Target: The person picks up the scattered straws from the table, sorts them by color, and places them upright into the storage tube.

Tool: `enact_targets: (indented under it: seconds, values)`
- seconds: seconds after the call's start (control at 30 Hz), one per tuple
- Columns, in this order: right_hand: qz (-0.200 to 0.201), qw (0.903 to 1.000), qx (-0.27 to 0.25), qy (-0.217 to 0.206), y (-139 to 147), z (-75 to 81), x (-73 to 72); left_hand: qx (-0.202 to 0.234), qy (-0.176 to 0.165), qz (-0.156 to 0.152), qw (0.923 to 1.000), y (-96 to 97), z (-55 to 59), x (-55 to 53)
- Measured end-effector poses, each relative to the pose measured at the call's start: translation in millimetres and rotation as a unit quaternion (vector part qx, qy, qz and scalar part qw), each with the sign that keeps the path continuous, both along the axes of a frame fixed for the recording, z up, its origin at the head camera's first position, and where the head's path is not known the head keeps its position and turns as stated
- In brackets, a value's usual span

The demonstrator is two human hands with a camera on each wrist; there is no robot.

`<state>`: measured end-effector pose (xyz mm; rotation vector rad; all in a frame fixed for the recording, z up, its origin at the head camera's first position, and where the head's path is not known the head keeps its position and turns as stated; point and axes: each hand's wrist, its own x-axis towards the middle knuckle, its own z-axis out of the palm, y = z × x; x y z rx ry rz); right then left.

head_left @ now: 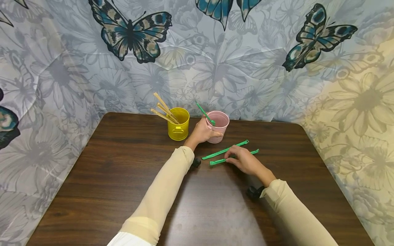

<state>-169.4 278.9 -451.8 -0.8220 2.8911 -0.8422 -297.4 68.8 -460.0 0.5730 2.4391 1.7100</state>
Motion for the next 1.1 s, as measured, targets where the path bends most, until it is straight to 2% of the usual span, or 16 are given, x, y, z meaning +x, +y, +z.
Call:
enact_targets:
  seconds: [0.13,0.3,0.5,0.7,0.9,1.1]
  values:
    - [-0.022,0.999,-0.038,-0.001,-1,9.3,1.3,0.003,-0.002,0.005,1.0,0.2,-0.4,1.1]
    - [-0.05,0.9972,-0.055,0.007,-2,20.7,1.6,-0.001,-0.001,0.005,1.0,0.5,-1.8,0.9]
    - [-0.061,0.9945,-0.082,0.022,-3,43.0,2.7,0.006,0.001,-0.007,1.0,0.9,-3.2,-0.9]
    - [-0.064,0.9892,-0.106,0.078,0,69.3,2.0,0.006,-0.007,-0.011,0.9999,2.0,-3.6,-1.0]
    - [-0.08,0.9764,-0.145,0.139,-3,99.1,-6.2,0.001,-0.01,-0.007,0.9999,1.8,-2.0,0.2]
    - [-0.088,0.9675,-0.178,0.157,-11,127.2,-21.1,0.003,-0.006,0.0,1.0,2.0,-1.0,-0.5]
